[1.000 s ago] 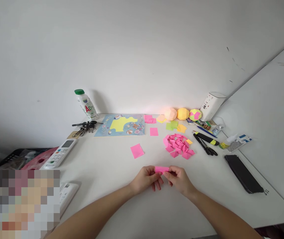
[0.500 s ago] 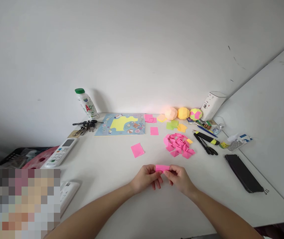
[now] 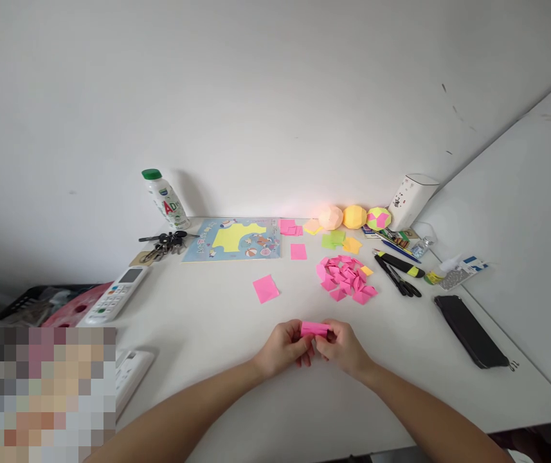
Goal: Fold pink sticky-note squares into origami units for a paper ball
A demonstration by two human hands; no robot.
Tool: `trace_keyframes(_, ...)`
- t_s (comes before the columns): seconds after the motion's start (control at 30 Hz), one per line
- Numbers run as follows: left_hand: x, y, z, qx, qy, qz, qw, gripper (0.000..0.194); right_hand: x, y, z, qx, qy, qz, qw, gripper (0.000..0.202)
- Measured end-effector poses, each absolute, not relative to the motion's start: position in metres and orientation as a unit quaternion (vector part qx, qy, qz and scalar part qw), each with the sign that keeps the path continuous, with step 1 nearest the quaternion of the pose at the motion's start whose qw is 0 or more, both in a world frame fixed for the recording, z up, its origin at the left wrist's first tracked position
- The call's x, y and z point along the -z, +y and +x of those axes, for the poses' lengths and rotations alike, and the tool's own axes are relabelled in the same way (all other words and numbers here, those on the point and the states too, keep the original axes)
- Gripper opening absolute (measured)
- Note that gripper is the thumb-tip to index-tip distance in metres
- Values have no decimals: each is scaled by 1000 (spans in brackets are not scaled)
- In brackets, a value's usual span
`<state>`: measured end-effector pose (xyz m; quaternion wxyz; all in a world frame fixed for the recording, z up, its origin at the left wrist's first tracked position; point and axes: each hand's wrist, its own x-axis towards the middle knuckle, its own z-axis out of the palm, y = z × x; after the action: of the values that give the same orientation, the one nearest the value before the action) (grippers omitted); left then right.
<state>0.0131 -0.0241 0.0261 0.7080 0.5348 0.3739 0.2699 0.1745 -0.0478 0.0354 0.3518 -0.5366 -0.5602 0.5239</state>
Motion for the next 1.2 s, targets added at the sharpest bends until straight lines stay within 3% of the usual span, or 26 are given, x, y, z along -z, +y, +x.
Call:
trace_keyframes(0.33,-25,-17,11,-328,382,476,721,36,-34,-33,200,-486,-547,-576,362,5)
trace_keyframes(0.53,-26,-18,11,-283,359,512,727,34,-40,-44,185,-559,-581,-484,340,12)
trace_keyframes(0.73,-24,-18,9,-259,346,523,735,28,-35,-48,182,-564,-556,-500,351,11)
trace_keyframes(1.07,-22,-13,5,-320,335,463,756,23,-39,-40,190,-571,-484,-530,398,8)
trace_keyframes(1.2,-27,-15,5,-298,302,490,761,26,-36,-43,188,-582,-504,-515,376,9)
